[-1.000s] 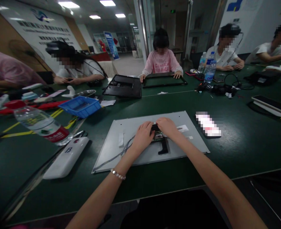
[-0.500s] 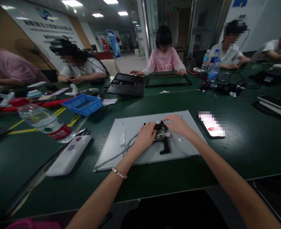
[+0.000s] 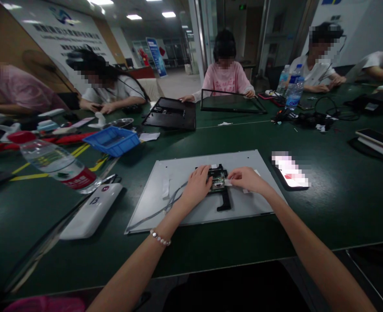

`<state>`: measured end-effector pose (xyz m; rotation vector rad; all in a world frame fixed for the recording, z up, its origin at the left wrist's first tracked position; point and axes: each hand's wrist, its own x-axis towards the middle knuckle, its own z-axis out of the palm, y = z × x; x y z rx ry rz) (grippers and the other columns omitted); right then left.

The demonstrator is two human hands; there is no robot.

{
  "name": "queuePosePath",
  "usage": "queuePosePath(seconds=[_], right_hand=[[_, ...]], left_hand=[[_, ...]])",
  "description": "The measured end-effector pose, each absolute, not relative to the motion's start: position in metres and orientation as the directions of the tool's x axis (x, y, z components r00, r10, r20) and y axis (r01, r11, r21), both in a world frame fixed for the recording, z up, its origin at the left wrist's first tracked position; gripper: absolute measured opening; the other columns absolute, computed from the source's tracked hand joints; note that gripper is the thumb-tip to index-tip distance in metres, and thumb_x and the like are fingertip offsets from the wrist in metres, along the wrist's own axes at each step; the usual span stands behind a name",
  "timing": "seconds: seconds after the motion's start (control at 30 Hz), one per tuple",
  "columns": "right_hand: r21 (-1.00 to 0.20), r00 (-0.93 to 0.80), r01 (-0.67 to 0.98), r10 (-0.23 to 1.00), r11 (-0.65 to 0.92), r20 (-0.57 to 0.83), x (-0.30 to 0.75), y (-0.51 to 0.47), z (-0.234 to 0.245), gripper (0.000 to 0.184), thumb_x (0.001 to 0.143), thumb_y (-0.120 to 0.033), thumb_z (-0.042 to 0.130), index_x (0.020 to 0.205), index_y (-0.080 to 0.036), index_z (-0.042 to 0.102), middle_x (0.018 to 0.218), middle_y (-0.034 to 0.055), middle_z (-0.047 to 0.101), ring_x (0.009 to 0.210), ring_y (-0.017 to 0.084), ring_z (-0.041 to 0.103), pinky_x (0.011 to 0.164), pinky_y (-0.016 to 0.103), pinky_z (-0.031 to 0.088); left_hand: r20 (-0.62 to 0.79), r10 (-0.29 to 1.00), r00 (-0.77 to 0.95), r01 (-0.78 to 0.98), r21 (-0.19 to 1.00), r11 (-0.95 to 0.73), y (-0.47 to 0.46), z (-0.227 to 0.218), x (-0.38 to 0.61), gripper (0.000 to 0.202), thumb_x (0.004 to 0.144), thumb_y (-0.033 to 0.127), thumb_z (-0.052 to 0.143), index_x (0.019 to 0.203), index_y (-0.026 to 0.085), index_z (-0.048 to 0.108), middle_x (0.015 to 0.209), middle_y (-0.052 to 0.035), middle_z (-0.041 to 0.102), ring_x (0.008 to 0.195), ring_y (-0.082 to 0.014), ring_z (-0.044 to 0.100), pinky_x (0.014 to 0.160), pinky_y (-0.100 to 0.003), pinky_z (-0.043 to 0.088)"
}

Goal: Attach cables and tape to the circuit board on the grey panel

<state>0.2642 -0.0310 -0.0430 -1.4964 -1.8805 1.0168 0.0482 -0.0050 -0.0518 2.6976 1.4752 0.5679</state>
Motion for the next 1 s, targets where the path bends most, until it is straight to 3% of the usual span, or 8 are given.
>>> queuePosePath(seconds=[0.1,0.2,0.37,0.57,0.67,0.77,0.9,1.0], right_hand=[[-0.791,-0.125,0.608,0.992,0.069,-0.01,0.278,-0.03,-0.044,0.019,0.076,-0.027,0.057,0.088,-0.017,0.068,0.079,0.006,0.07,0.072,0.017,0.064,0.064,0.027,0.047],[-0.689,-0.026,0.723,0.999,0.048,0.042,0.291,-0.031,-0.047,0.018,0.077,-0.028,0.057,0.087,-0.018,0.069,0.081,0.0063,0.069,0.074,0.019,0.063,0.067,0.03,0.047],[-0.557,0.004,0.821,0.976,0.12,0.216,0.294,-0.031,-0.051,0.023,0.079,-0.028,0.055,0.096,-0.018,0.067,0.104,0.01,0.063,0.088,0.021,0.061,0.08,0.035,0.047],[-0.452,-0.209,0.805,0.898,0.383,0.388,0.268,-0.013,-0.041,0.026,0.081,-0.024,0.055,0.105,-0.02,0.063,0.111,0.0087,0.06,0.105,0.022,0.054,0.094,0.039,0.041],[-0.401,-0.367,0.766,0.853,0.503,0.371,0.249,0.002,-0.036,0.027,0.081,-0.024,0.056,0.107,-0.019,0.063,0.112,0.0087,0.061,0.105,0.022,0.054,0.095,0.038,0.041],[-0.376,-0.429,0.767,0.851,0.52,0.302,0.231,0.017,-0.038,0.024,0.082,-0.021,0.056,0.103,-0.017,0.065,0.107,0.009,0.064,0.102,0.022,0.056,0.091,0.035,0.042],[-0.343,-0.362,0.833,0.896,0.435,0.259,0.216,0.026,-0.041,0.019,0.084,-0.017,0.05,0.092,-0.017,0.067,0.097,0.0079,0.067,0.095,0.02,0.059,0.086,0.032,0.043],[-0.302,-0.284,0.876,0.909,0.375,0.306,0.219,0.023,-0.035,0.023,0.086,-0.017,0.047,0.096,-0.019,0.067,0.1,0.008,0.066,0.098,0.021,0.058,0.087,0.031,0.042]], left_hand=[[0.306,0.814,0.493,0.808,0.186,-0.559,-0.005,-0.051,0.048,0.037,0.091,0.023,0.038,0.126,0.014,0.04,0.125,-0.0123,0.049,0.116,-0.0246,0.045,0.097,-0.04,0.036],[0.312,0.814,0.489,0.807,0.192,-0.558,-0.005,-0.05,0.048,0.037,0.09,0.023,0.039,0.126,0.015,0.039,0.126,-0.0119,0.048,0.117,-0.0247,0.044,0.098,-0.041,0.035],[0.308,0.82,0.483,0.81,0.199,-0.552,-0.005,-0.049,0.048,0.038,0.089,0.024,0.04,0.127,0.018,0.039,0.127,-0.011,0.048,0.118,-0.025,0.044,0.099,-0.042,0.035],[0.372,0.815,0.445,0.82,0.198,-0.538,-0.007,-0.05,0.048,0.045,0.087,0.024,0.045,0.13,0.014,0.035,0.137,-0.0158,0.038,0.126,-0.0282,0.036,0.102,-0.045,0.032],[0.429,0.803,0.414,0.825,0.195,-0.53,-0.007,-0.05,0.047,0.054,0.084,0.025,0.049,0.134,0.013,0.031,0.141,-0.0177,0.031,0.129,-0.0304,0.031,0.104,-0.046,0.029],[0.413,0.823,0.389,0.831,0.228,-0.507,-0.006,-0.052,0.046,0.057,0.084,0.027,0.05,0.135,0.013,0.029,0.14,-0.019,0.031,0.125,-0.031,0.037,0.101,-0.046,0.033],[0.389,0.837,0.384,0.826,0.261,-0.5,-0.005,-0.054,0.045,0.055,0.085,0.028,0.049,0.134,0.013,0.029,0.14,-0.0191,0.032,0.124,-0.0302,0.039,0.1,-0.046,0.034],[0.382,0.842,0.38,0.825,0.271,-0.495,-0.006,-0.054,0.045,0.054,0.085,0.028,0.048,0.134,0.012,0.029,0.139,-0.0193,0.033,0.125,-0.03,0.038,0.1,-0.045,0.034]])
